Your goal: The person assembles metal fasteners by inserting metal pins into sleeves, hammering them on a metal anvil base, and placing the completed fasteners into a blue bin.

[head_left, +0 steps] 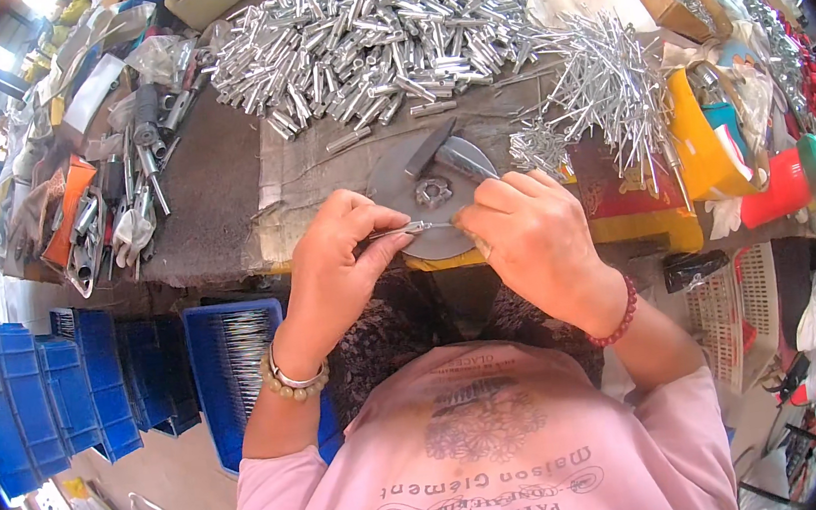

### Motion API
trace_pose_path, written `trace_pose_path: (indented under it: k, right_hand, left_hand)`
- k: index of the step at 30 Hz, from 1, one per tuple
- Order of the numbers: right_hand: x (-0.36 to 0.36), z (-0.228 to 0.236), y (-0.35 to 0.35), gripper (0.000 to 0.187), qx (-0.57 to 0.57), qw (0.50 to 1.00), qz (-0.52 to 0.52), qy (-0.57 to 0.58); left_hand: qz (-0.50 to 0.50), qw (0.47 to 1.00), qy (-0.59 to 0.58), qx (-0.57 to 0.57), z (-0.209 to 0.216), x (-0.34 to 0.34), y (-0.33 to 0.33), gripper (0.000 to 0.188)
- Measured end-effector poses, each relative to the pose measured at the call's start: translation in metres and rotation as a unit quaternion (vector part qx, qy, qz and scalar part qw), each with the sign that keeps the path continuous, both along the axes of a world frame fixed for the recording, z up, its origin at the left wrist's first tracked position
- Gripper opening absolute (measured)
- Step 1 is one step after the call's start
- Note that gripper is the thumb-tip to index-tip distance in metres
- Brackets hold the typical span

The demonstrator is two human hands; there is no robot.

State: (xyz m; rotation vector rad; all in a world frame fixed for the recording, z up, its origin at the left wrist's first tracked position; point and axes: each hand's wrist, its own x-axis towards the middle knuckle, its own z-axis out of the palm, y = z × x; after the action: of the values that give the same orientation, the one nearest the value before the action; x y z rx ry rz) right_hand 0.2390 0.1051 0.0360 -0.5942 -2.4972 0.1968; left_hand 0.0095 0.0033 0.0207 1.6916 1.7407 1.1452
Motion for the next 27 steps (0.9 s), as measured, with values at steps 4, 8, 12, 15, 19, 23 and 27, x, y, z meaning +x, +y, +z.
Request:
trace_pose_path:
  k: [4,8,12,15,19,23,27]
  right_hand:
    - [0.001,0.000,0.002,0.007,0.005,1.000,0.011,-0.003]
    - [0.001,-0.004,0.004,0.007,0.008,1.000,0.016,0.002]
    - [-0.004,-0.003,0.003,0.006,0.021,0.999,0.016,-0.023]
    - [-0.005,-0.007,0.002,0.006,0.024,0.999,0.025,-0.010]
    - [0.016,-0.004,0.005,0.005,0.000,0.999,-0.013,0.039]
    - [0.072,-0.001,0.033,0.010,-0.054,0.974,-0.218,0.027]
    - [0.090,-0.009,0.038,0.013,-0.147,0.959,-0.241,0.026]
  left_hand:
    - [-0.004,0.999,0.014,0.031,-0.006,-0.001,0.000,0.017]
    - [-0.006,1.000,0.001,0.025,-0.006,0.000,0.002,0.018]
    - [-0.009,1.000,-0.002,0.026,-0.004,0.003,0.002,0.016]
    - [-0.009,0.999,0.001,0.035,-0.003,0.001,0.001,0.016]
    - [0.005,1.000,0.012,0.005,0.000,0.004,-0.001,0.021]
    - [0.009,1.000,0.014,0.011,-0.001,0.005,-0.002,0.020]
    - [0.006,0.998,0.046,0.037,-0.002,0.005,-0.001,0.020]
